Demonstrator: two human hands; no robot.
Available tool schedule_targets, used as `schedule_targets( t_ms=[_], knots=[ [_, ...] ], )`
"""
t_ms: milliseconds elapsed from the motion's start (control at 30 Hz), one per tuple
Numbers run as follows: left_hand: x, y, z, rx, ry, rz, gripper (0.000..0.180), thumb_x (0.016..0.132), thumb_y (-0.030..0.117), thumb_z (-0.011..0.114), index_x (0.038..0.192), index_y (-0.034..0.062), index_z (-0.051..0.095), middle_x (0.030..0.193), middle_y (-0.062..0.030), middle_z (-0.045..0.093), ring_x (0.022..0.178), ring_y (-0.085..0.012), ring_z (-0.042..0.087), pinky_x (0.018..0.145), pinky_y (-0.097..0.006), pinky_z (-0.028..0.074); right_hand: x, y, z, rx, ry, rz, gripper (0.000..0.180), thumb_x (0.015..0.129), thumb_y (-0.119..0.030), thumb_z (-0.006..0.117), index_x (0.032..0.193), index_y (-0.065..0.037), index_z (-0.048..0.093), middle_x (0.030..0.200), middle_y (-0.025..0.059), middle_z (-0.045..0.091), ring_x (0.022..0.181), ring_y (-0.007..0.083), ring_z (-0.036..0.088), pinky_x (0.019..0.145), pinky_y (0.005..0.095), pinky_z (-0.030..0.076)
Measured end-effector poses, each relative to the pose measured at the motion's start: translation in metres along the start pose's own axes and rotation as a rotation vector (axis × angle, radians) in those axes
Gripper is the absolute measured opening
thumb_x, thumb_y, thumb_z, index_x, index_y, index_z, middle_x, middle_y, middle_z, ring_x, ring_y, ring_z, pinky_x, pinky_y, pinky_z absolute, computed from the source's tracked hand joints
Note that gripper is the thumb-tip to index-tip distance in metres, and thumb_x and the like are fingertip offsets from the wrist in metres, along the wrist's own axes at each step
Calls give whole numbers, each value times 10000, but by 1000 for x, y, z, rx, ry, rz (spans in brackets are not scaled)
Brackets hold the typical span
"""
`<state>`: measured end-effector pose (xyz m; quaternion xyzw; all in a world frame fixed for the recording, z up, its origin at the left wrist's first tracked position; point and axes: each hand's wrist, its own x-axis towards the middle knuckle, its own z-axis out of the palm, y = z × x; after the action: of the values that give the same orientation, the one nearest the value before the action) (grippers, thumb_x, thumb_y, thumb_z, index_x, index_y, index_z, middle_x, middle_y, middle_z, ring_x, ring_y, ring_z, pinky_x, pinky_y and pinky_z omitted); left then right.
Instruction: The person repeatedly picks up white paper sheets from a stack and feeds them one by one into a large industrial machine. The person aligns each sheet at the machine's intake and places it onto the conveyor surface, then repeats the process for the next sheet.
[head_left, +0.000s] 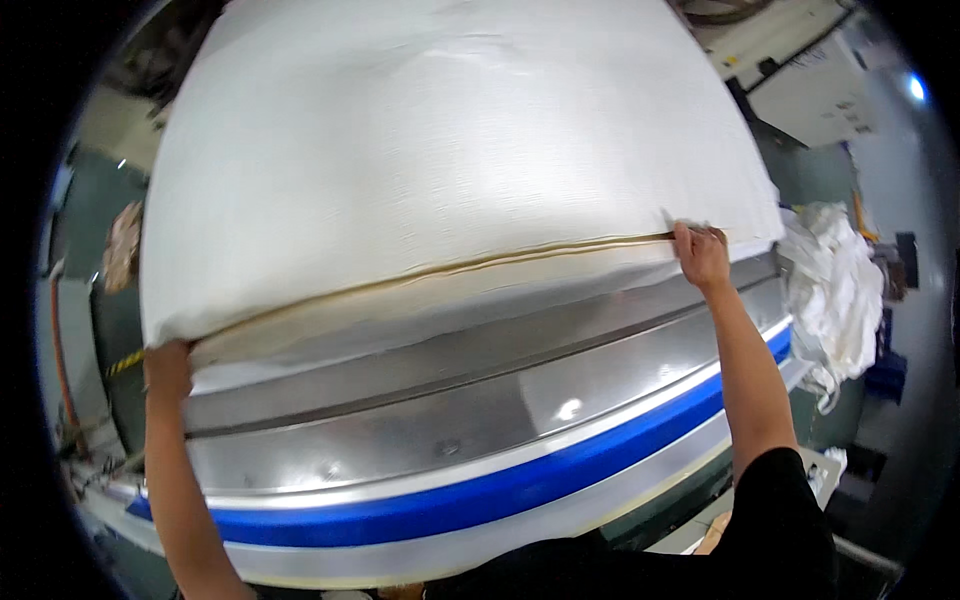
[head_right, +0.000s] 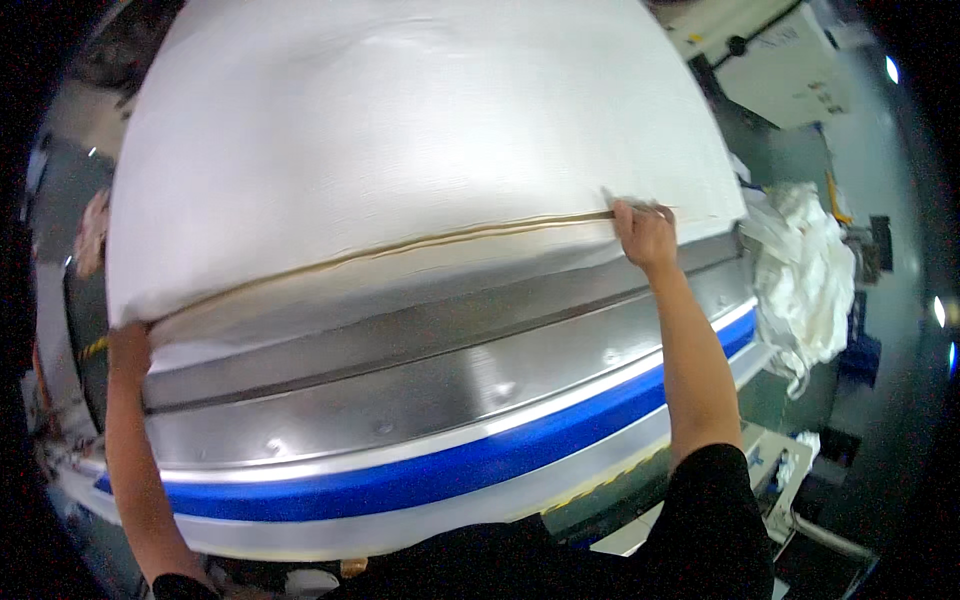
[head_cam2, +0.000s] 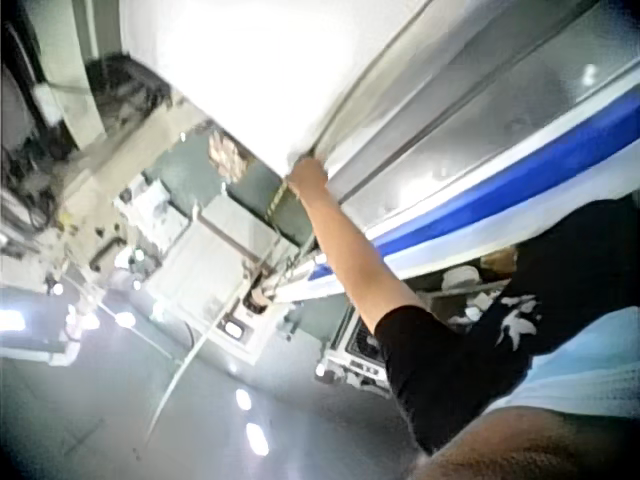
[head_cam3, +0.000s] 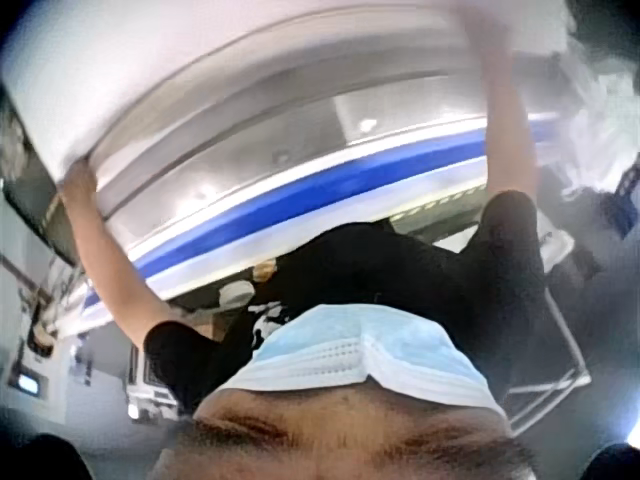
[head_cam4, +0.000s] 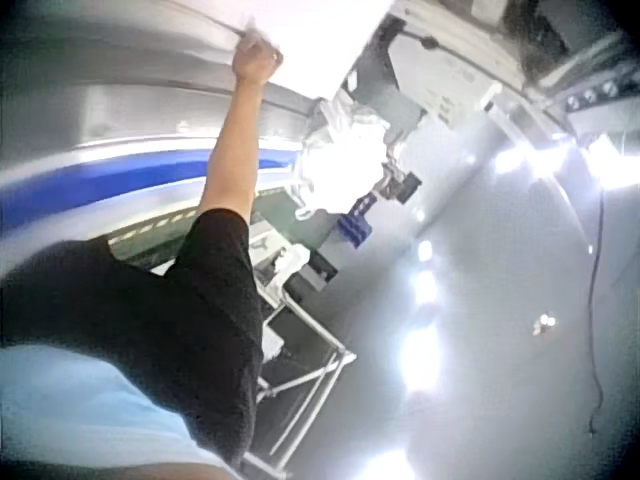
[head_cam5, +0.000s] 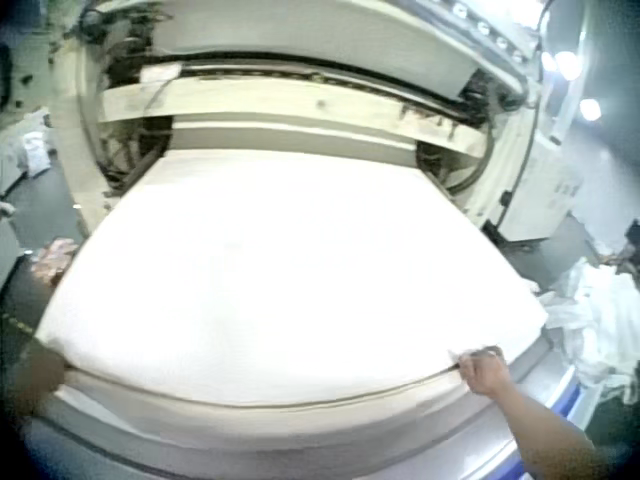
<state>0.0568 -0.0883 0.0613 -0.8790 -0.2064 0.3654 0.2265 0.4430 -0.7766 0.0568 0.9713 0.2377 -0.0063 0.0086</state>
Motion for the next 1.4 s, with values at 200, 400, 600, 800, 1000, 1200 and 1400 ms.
schedule_targets(
  t_ms=[200,400,600,800,1000,1200,1400],
  knots=[
    [23,-23,56,-210,229,-120,231,812,-28,521,983,46,659,977,-136,646,926,-327,590,807,-414,458,15,156,3,-197,-167,208,559,973,-433,251,946,-69,674,918,153,662,868,316,626,1031,454,302],
    [29,-44,91,-172,162,-266,233,876,63,451,994,29,650,961,-188,638,893,-377,584,803,-416,461,22,284,6,-733,-385,51,353,912,-292,401,1036,-88,661,912,155,659,1003,302,582,909,428,435],
    [37,-75,131,-326,188,-190,238,859,80,443,971,7,640,931,-205,631,884,-380,594,731,-432,479,16,323,10,-428,-340,132,233,796,-98,489,986,-66,620,898,137,645,892,309,616,796,380,489],
    [9,-56,86,-139,55,-111,339,805,76,539,1139,94,595,1136,-105,606,1025,-283,561,860,-412,412,12,320,10,-562,-403,251,317,821,-109,516,1121,-188,579,1050,47,648,908,235,639,795,344,512],
    [-43,-55,-5,-193,98,-194,359,851,46,447,1157,181,579,1165,-58,595,1073,-257,545,1052,-442,295,4,349,-68,-285,-216,201,318,784,-84,559,1089,-131,636,984,136,660,915,313,625,799,388,481],
    [-107,-89,-22,-226,94,-137,398,775,-2,478,1122,145,605,1148,-81,606,1052,-290,553,1037,-440,320,-42,386,-127,-143,-241,95,327,791,-47,532,1114,-42,584,1017,194,629,989,376,575,834,438,450],
    [-184,-48,46,-38,-323,-1,421,754,36,504,1141,167,607,1144,-58,619,1097,-229,555,1067,-434,289,-154,386,-106,-399,-531,-91,337,746,-52,546,1076,-78,607,971,161,641,923,365,590,814,441,459]
  ],
)
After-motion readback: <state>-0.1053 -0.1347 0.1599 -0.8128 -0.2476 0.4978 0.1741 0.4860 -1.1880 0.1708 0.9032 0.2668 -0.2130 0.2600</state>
